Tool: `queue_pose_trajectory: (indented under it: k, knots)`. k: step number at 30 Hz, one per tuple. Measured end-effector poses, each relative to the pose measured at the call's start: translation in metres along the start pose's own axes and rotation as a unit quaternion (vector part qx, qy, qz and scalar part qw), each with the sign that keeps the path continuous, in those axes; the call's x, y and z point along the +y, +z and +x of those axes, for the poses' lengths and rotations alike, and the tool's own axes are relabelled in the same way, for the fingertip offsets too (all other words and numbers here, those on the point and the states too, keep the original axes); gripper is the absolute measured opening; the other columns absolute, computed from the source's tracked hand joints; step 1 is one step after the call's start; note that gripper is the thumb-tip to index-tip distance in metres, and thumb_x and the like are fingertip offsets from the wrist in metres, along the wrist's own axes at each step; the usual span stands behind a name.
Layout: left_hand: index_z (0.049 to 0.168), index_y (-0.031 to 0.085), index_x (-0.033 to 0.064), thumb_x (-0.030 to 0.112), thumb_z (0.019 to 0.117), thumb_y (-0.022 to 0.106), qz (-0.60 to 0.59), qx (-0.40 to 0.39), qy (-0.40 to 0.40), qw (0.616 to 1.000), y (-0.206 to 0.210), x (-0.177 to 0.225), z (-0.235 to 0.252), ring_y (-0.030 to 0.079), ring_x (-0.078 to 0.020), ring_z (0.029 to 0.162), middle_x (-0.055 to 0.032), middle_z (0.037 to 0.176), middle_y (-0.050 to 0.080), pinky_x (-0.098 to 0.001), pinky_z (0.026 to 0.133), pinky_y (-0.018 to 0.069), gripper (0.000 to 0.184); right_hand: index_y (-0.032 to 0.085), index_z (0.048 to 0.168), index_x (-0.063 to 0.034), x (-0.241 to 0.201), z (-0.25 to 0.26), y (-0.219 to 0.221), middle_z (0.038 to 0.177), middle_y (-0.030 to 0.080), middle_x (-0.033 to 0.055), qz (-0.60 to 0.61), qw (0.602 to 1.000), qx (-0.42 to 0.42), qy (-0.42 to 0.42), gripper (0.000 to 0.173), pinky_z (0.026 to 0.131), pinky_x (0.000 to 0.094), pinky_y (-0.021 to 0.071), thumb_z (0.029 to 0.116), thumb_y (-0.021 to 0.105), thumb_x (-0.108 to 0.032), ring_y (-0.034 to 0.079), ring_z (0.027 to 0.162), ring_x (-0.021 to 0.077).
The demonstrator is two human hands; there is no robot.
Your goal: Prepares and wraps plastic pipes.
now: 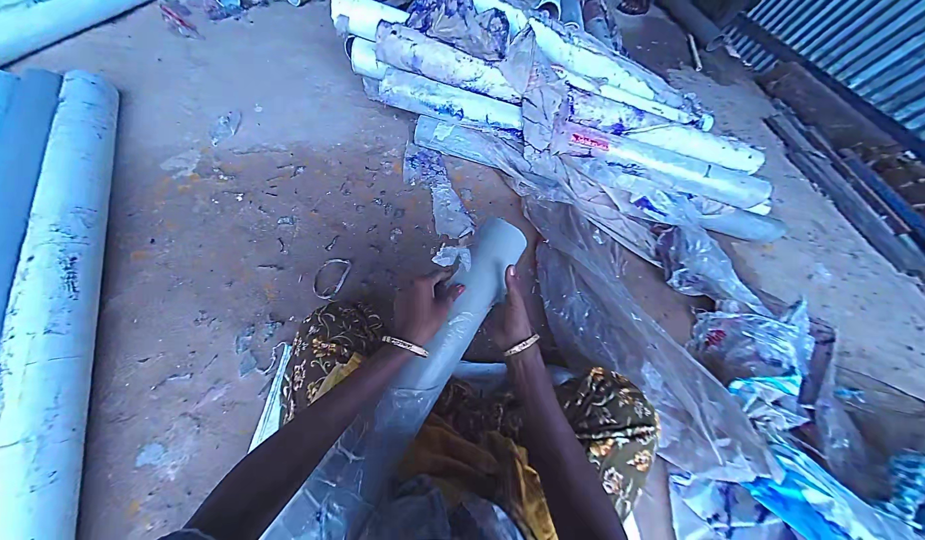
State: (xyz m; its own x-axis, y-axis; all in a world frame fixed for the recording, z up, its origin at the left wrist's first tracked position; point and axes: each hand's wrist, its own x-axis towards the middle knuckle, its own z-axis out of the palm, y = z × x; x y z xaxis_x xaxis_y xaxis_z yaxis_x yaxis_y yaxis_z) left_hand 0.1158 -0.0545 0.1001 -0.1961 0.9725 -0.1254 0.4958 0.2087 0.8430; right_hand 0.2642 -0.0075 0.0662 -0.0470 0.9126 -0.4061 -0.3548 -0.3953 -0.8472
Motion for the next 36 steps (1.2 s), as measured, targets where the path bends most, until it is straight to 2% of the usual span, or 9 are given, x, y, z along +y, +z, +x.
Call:
queue_pose_trajectory:
  k: [2,5,9,15,19,22,26,32,36]
  knots:
    - [0.118,0.072,-0.0008,0.028,0.1035,0.061,0.109,0.032,0.043,0.993,0.007,0.013,-0.011,0.071,-0.0405,0.1,-0.0221,0.104,0.074,-0.06,0.089,0.0513,0.034,0.054,0.131,-0.0071,0.003,0.008,0.016,0.105,0.069,0.0097,0.031,0.999,0.007,-0.01,0.038,0.08,0.034,0.06,0.1102,0.043,-0.036,0.07,0.092,0.0153]
    - [0.106,0.072,-0.0046,0.02,0.1062,0.053,0.222,0.091,0.112,0.964,0.018,0.016,-0.018,0.073,-0.0448,0.083,-0.0246,0.088,0.073,-0.0577,0.071,0.0547,0.031,0.054,0.13,-0.007,0.005,0.004,0.023,0.099,0.067,0.0072,0.041,0.998,0.031,-0.027,0.033,0.077,0.0297,0.059,0.1102,0.044,-0.031,0.068,0.087,0.0119]
    - [0.109,0.069,-0.0105,0.015,0.1058,0.052,0.12,0.085,0.094,0.985,0.007,0.009,-0.011,0.072,-0.0454,0.088,-0.0272,0.088,0.071,-0.0599,0.082,0.0533,0.031,0.051,0.132,-0.0029,0.01,0.005,0.018,0.099,0.068,0.0094,0.047,0.996,0.053,-0.058,0.033,0.076,0.0307,0.0606,0.1097,0.044,-0.027,0.07,0.086,0.0127]
    - [0.081,0.06,-0.0013,-0.004,0.0994,0.054,-0.319,0.129,-0.075,0.936,0.003,-0.015,0.015,0.054,-0.002,0.059,0.0019,0.066,0.058,-0.0198,0.061,0.0478,0.02,0.051,0.127,-0.0072,0.012,0.0,0.018,0.096,0.07,0.0027,0.09,0.993,0.011,-0.079,0.032,0.075,0.0282,0.0619,0.111,0.033,-0.028,0.071,0.085,0.0077]
    - [0.113,0.06,-0.0063,0.011,0.1096,0.045,-0.418,0.089,-0.24,0.872,-0.016,0.008,0.023,0.061,-0.0122,0.077,-0.0103,0.092,0.063,-0.0267,0.073,0.0531,0.024,0.049,0.131,-0.0049,0.015,0.001,0.021,0.099,0.068,0.0056,0.077,0.995,0.019,-0.062,0.033,0.077,0.0285,0.0608,0.1112,0.036,-0.027,0.07,0.087,0.0092]
    - [0.139,0.056,-0.0046,0.03,0.1142,0.03,-0.31,0.121,-0.035,0.942,-0.023,0.017,0.035,0.056,-0.0231,0.129,-0.0193,0.14,0.06,-0.04,0.108,0.0413,0.05,0.049,0.133,-0.0032,0.015,0.004,0.023,0.101,0.069,0.0089,0.07,0.996,0.033,-0.051,0.034,0.077,0.0305,0.0614,0.1099,0.041,-0.026,0.071,0.088,0.0119]
    - [0.123,0.071,-0.0038,0.016,0.0981,0.069,0.072,0.064,0.298,0.95,-0.021,0.03,0.066,0.065,-0.0365,0.119,-0.0219,0.127,0.068,-0.0514,0.102,0.0502,0.032,0.048,0.137,-0.0032,0.014,0.006,0.02,0.104,0.068,0.0108,0.061,0.997,0.035,-0.039,0.036,0.078,0.0318,0.0612,0.1098,0.044,-0.027,0.071,0.089,0.0136]
    - [0.101,0.074,-0.0083,0.002,0.1008,0.059,0.214,-0.096,0.267,0.935,-0.007,0.046,0.085,0.068,-0.0386,0.107,-0.0238,0.11,0.071,-0.0521,0.097,0.0513,0.018,0.048,0.137,-0.0013,0.015,0.008,0.017,0.104,0.069,0.012,0.066,0.997,0.034,-0.035,0.038,0.078,0.0327,0.0612,0.1088,0.047,-0.027,0.071,0.088,0.0147]
    - [0.109,0.067,-0.0103,0.006,0.1037,0.053,0.328,-0.128,0.256,0.9,-0.009,0.057,0.087,0.066,-0.0417,0.11,-0.0265,0.112,0.067,-0.0523,0.093,0.052,0.022,0.049,0.134,-0.0007,0.014,0.007,0.019,0.1,0.069,0.0112,0.064,0.996,0.048,-0.031,0.036,0.075,0.0317,0.0613,0.1083,0.049,-0.026,0.071,0.085,0.0137]
